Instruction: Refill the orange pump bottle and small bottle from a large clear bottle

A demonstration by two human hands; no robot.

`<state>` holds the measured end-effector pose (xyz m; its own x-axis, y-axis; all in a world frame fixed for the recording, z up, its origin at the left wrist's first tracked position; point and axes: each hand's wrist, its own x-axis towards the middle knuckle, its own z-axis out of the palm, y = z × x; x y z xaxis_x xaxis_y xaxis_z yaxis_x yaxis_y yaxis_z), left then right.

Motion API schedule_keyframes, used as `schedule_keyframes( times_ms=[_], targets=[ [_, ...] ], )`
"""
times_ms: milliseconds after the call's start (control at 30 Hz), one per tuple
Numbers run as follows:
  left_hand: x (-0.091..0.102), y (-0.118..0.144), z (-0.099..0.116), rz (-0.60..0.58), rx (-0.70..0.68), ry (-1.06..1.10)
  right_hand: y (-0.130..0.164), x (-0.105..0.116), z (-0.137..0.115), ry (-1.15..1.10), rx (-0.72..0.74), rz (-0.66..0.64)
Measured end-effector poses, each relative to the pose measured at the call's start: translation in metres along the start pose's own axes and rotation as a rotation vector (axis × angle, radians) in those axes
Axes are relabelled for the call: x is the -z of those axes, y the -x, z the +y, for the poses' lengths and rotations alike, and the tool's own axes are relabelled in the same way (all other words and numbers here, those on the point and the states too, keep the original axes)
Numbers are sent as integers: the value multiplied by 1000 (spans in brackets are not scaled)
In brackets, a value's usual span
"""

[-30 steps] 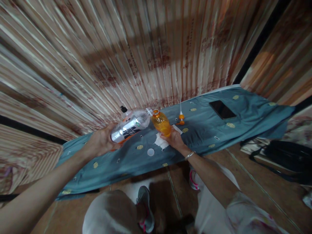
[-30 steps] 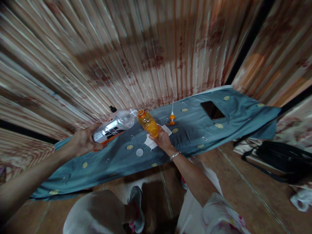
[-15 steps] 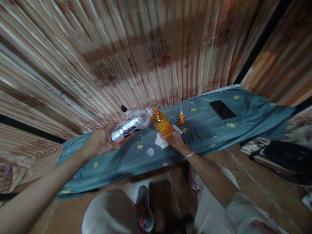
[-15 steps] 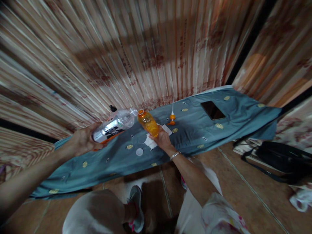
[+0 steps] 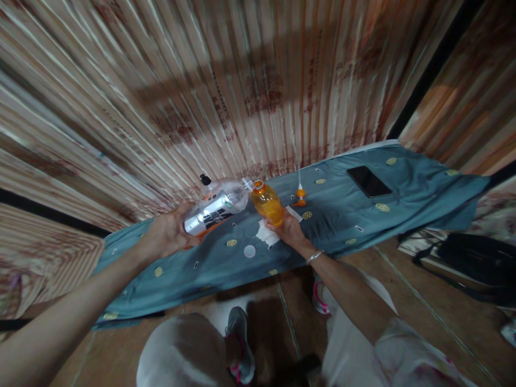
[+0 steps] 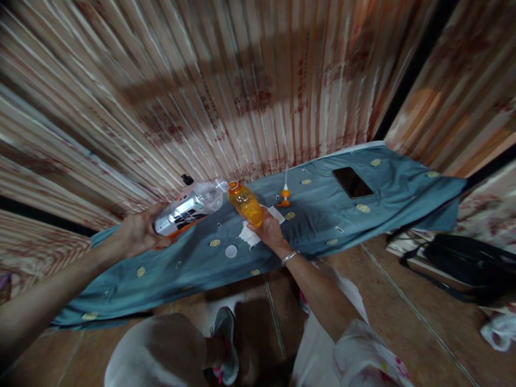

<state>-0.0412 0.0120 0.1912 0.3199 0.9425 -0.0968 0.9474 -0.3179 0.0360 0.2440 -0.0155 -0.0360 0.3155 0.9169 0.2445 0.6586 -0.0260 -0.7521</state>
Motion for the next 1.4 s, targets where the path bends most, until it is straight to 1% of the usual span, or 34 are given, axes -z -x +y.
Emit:
schedule_keyframes(
  times_ms=[133,233,367,467,533,567,633,767,933,1100,1400],
  targets=[
    [3,1,5,-25,32,-47,-1,-1,1,-10,-4,-2],
    [3,2,6,-34,37,-17,0,-1,1,-1,-14,-1],
    [1,1,2,-33,26,27,0,2,-2,10,-22,-17],
    [-1,1,-2,-61,29,74,0,4,-5,23,-20,-28],
    [-2,1,-3,-43,0,76,0,4,-5,25,-19,-31],
    [-2,2,-3,-16,-15,63,0,4,-5,23,-20,-33],
    [-1,3,-1,19,-15,27,0,4,-5,20,-22,-28],
    [3,4,5,-42,29,13,0,2,-3,22,-19,-16],
    [3,3,5,-18,11,-35,0,1,-2,4,-5,-10],
    [1,3,1,-34,27,31,0,1,-3,0,-15,-7],
    [1,3,1,-40,49,48,0,5,-6,6,-28,-18]
  ],
)
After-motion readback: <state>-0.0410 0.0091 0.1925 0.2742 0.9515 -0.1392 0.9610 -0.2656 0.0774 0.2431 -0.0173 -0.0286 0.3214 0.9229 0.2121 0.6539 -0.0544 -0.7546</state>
